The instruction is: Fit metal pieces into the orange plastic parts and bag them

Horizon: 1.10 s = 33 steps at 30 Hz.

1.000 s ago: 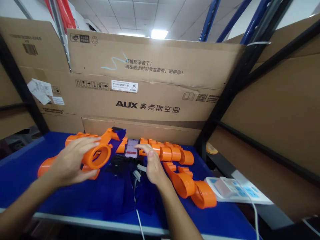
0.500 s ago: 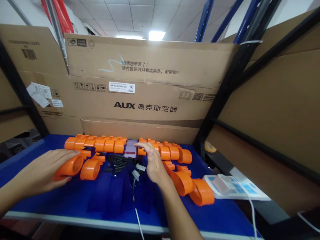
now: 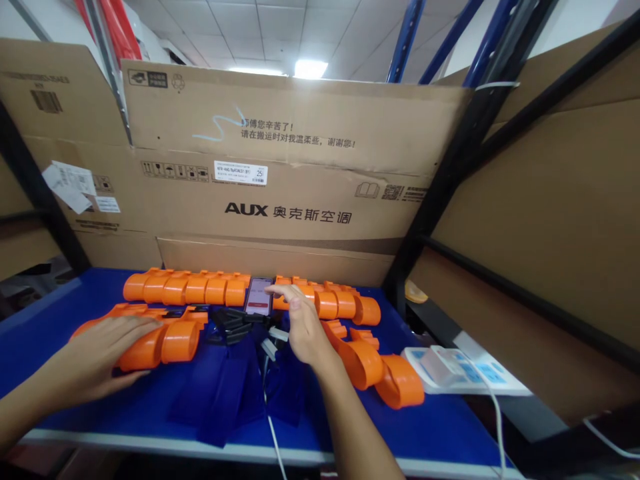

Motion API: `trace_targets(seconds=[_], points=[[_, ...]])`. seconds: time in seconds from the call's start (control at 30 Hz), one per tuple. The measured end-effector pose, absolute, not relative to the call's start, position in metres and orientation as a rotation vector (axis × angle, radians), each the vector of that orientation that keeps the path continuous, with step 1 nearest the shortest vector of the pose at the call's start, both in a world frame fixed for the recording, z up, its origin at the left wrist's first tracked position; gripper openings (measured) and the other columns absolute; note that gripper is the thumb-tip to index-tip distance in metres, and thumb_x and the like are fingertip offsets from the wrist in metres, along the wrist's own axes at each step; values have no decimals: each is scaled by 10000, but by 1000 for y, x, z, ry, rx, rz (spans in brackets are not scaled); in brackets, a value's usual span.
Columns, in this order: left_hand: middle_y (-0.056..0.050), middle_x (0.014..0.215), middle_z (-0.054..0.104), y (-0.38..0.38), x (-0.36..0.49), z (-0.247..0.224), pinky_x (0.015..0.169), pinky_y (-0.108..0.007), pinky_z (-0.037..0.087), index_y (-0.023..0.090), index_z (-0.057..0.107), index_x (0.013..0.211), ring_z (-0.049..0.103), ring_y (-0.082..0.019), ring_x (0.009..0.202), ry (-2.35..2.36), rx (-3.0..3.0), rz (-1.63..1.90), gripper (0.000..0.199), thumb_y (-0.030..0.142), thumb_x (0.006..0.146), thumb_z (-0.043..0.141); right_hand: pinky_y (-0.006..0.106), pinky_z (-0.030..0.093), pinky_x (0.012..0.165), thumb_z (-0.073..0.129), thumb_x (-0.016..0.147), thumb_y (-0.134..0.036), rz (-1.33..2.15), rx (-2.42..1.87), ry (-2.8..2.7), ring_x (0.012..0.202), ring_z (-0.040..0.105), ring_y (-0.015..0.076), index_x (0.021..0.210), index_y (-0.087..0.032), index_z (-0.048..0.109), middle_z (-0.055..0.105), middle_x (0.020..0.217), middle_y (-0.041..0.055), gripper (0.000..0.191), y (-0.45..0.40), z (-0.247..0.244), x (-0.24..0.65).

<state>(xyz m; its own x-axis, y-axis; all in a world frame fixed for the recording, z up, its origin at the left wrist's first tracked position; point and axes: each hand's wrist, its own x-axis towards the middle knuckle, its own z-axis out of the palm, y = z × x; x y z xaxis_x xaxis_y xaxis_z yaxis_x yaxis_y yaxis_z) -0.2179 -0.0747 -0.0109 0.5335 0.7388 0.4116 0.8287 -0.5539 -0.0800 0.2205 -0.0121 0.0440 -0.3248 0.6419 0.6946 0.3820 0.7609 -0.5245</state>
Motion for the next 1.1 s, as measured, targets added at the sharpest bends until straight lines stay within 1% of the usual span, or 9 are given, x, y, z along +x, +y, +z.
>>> trace_targets(seconds=[0.2, 0.37, 0.5, 0.67, 0.8, 0.87, 0.97, 1.03, 1.1], points=[[-101, 1472, 588, -77, -222, -22, 1116, -571, 408, 330, 463, 1509, 567, -389, 1318, -1360, -2475, -494, 746, 503, 827, 710, 467, 502, 993, 35, 1047, -582, 339, -780, -1959, 1142, 630, 273, 1223, -262, 673, 699, 1206, 89, 735, -13, 44, 220], [-129, 1539, 509, -73, -234, -11, 1124, -580, 396, 309, 374, 1571, 511, -429, 1364, -1358, -2535, -477, 1023, 616, 690, 793, 464, 494, 1002, 44, 1046, -590, 363, -780, -1949, 1135, 629, 272, 1236, -262, 665, 698, 1214, 88, 727, -14, 44, 219], [-135, 1556, 487, -72, -254, -6, 1148, -566, 361, 282, 311, 1600, 495, -410, 1383, -1385, -2546, -411, 1019, 530, 735, 790, 464, 492, 996, 51, 1043, -602, 377, -777, -1944, 1130, 629, 275, 1237, -257, 663, 696, 1206, 90, 729, -13, 45, 219], [-34, 1498, 570, -70, -272, -8, 1080, -557, 428, 401, 384, 1547, 563, -386, 1320, -1522, -2562, -462, 839, 412, 783, 731, 465, 474, 1010, 59, 1048, -594, 413, -783, -1939, 1136, 619, 273, 1255, -265, 655, 686, 1227, 85, 712, -14, 45, 219], [-59, 1486, 580, -70, -272, -10, 1080, -542, 429, 389, 426, 1530, 569, -393, 1313, -1565, -2578, -460, 808, 402, 779, 725, 465, 467, 1013, 78, 1054, -580, 437, -789, -1924, 1134, 616, 275, 1256, -274, 658, 688, 1228, 79, 687, -14, 45, 219], [-56, 1511, 554, -71, -271, -11, 1088, -557, 418, 405, 377, 1551, 550, -400, 1330, -1561, -2581, -449, 855, 413, 774, 732, 467, 471, 1006, 118, 1058, -575, 440, -801, -1914, 1129, 618, 279, 1244, -271, 666, 692, 1222, 79, 654, -14, 45, 219], [21, 1579, 470, -74, -272, -8, 1086, -622, 404, 509, 244, 1568, 500, -404, 1373, -1578, -2596, -442, 951, 422, 755, 730, 469, 477, 998, 178, 1066, -551, 445, -831, -1897, 1124, 623, 281, 1236, -262, 672, 700, 1222, 81, 597, -13, 47, 219], [72, 1617, 402, -75, -273, 0, 1091, -657, 384, 557, 176, 1563, 451, -400, 1411, -1598, -2603, -476, 987, 380, 744, 699, 474, 482, 989, 169, 1065, -555, 439, -842, -1880, 1119, 627, 282, 1243, -260, 671, 705, 1220, 82, 609, -12, 48, 219], [100, 1627, 376, -73, -271, 16, 1103, -671, 361, 569, 169, 1557, 418, -389, 1432, -1623, -2607, -536, 959, 332, 757, 641, 475, 489, 977, 141, 1059, -573, 430, -845, -1858, 1106, 631, 282, 1248, -261, 669, 712, 1208, 81, 642, -12, 49, 219]])
